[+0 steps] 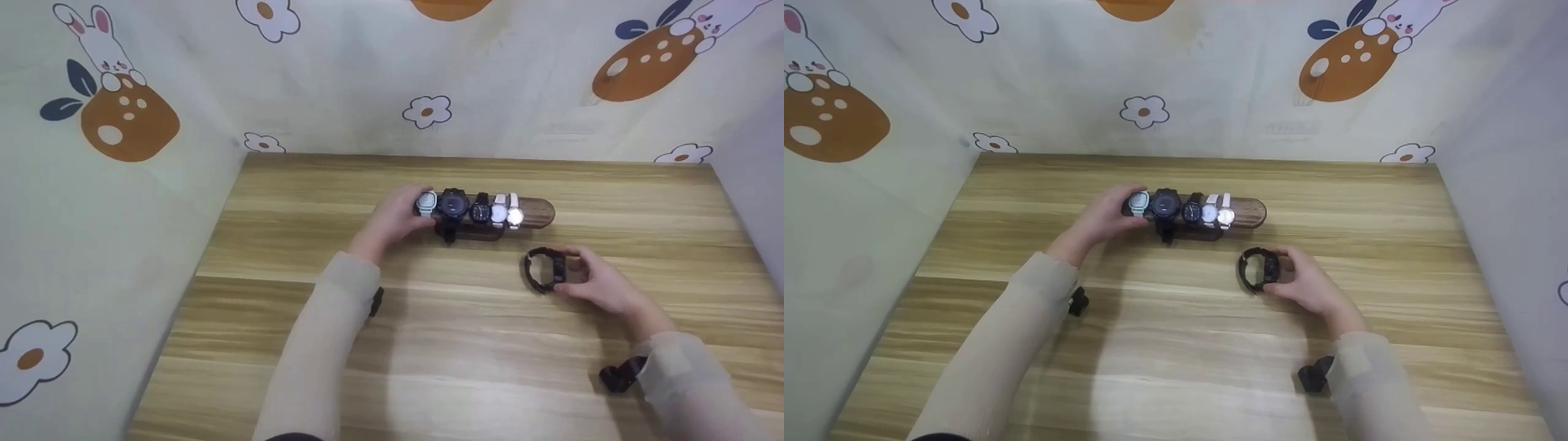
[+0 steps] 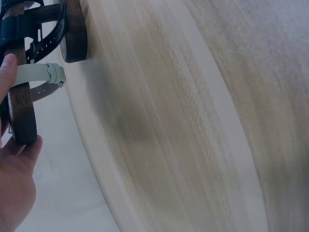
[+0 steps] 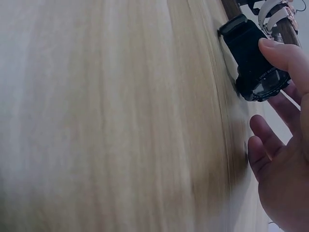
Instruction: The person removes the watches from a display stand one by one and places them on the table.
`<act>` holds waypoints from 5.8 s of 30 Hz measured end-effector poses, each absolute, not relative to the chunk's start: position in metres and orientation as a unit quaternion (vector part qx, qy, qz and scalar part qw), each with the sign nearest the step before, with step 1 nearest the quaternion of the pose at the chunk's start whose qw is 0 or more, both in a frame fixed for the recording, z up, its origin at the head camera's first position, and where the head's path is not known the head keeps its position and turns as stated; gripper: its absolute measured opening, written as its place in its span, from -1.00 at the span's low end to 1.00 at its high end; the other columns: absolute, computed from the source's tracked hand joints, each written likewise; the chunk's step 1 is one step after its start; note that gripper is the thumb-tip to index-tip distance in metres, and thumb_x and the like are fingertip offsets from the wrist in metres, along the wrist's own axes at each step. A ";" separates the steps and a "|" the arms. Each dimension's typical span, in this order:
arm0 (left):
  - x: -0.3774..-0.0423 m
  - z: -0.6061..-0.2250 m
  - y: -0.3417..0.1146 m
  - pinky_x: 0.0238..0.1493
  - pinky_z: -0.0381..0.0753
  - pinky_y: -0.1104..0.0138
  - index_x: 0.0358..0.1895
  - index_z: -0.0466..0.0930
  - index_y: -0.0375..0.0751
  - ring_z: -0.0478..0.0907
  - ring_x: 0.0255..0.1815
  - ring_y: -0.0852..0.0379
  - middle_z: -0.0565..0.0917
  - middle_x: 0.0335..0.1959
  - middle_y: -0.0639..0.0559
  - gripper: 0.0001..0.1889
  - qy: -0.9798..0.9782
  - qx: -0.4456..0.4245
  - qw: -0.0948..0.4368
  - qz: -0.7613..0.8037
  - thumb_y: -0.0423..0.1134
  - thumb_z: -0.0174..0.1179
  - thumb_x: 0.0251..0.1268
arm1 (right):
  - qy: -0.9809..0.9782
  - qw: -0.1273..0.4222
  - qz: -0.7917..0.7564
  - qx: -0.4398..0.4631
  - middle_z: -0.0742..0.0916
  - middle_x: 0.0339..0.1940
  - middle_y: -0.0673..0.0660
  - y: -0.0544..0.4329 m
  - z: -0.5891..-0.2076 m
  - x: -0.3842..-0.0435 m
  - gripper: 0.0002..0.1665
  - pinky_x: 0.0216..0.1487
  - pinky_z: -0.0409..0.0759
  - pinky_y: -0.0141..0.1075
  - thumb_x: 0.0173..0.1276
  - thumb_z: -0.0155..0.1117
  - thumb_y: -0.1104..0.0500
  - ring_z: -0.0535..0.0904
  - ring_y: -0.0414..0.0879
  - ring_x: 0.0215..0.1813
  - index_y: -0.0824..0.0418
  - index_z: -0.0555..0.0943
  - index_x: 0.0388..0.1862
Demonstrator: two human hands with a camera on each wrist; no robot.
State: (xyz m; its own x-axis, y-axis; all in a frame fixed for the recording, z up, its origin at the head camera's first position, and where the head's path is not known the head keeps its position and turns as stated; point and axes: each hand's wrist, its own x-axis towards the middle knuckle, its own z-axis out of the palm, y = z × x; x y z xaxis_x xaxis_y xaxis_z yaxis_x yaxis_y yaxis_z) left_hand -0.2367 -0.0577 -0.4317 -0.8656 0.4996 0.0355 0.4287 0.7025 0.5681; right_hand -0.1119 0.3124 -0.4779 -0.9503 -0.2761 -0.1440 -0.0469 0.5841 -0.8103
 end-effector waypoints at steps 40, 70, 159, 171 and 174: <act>-0.237 -0.429 -0.058 0.33 0.20 0.21 0.29 0.32 -0.27 0.33 0.26 -0.05 0.44 0.24 -0.15 -0.32 0.923 0.280 0.056 0.257 -0.14 0.34 0.09 | 0.921 0.004 -0.364 -0.141 0.52 0.07 0.31 0.260 -0.432 -0.172 -0.17 0.15 0.28 0.18 0.09 0.45 0.10 0.39 0.19 0.06 0.33 0.33 0.29; -0.235 -0.430 -0.059 0.34 0.19 0.21 0.30 0.31 -0.26 0.32 0.27 -0.03 0.43 0.26 -0.12 -0.31 0.924 0.266 0.059 0.267 -0.16 0.34 0.08 | 0.946 -0.031 -0.287 -0.150 0.50 0.02 0.37 0.230 -0.435 -0.179 -0.26 0.12 0.22 0.14 0.01 0.49 0.16 0.32 0.26 0.06 0.33 0.45 0.18; -0.236 -0.430 -0.058 0.35 0.17 0.22 0.28 0.32 -0.25 0.31 0.27 -0.02 0.43 0.25 -0.11 -0.32 0.924 0.276 0.057 0.259 -0.12 0.33 0.10 | 0.951 -0.091 -0.274 -0.109 0.52 -0.13 0.34 0.269 -0.437 -0.169 -0.48 0.06 0.18 0.18 0.03 0.37 0.23 0.33 0.27 0.00 0.32 0.48 0.00; -0.236 -0.430 -0.058 0.35 0.15 0.22 0.28 0.32 -0.28 0.31 0.27 -0.03 0.42 0.25 -0.12 -0.32 0.922 0.281 0.051 0.260 -0.13 0.33 0.10 | 0.947 -0.081 -0.291 -0.112 0.50 -0.12 0.38 0.272 -0.439 -0.169 -0.33 -0.11 0.36 0.07 0.02 0.40 0.27 0.37 0.21 -0.12 0.31 0.42 0.16; -0.236 -0.430 -0.058 0.35 0.16 0.22 0.27 0.33 -0.28 0.31 0.27 -0.03 0.43 0.24 -0.13 -0.33 0.923 0.282 0.050 0.259 -0.13 0.33 0.10 | 0.947 -0.081 -0.288 -0.115 0.49 -0.11 0.40 0.272 -0.438 -0.170 -0.29 -0.13 0.36 0.10 0.01 0.42 0.26 0.36 0.22 -0.12 0.30 0.41 0.19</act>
State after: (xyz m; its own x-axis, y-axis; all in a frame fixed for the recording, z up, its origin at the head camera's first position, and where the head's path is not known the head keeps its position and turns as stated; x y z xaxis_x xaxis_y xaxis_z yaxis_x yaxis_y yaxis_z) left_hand -0.2358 -0.0581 -0.4297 -0.8360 0.5461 0.0544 0.4947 0.7070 0.5054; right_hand -0.1697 0.2719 -0.4385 -0.9605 -0.1710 0.2197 -0.2643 0.8076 -0.5272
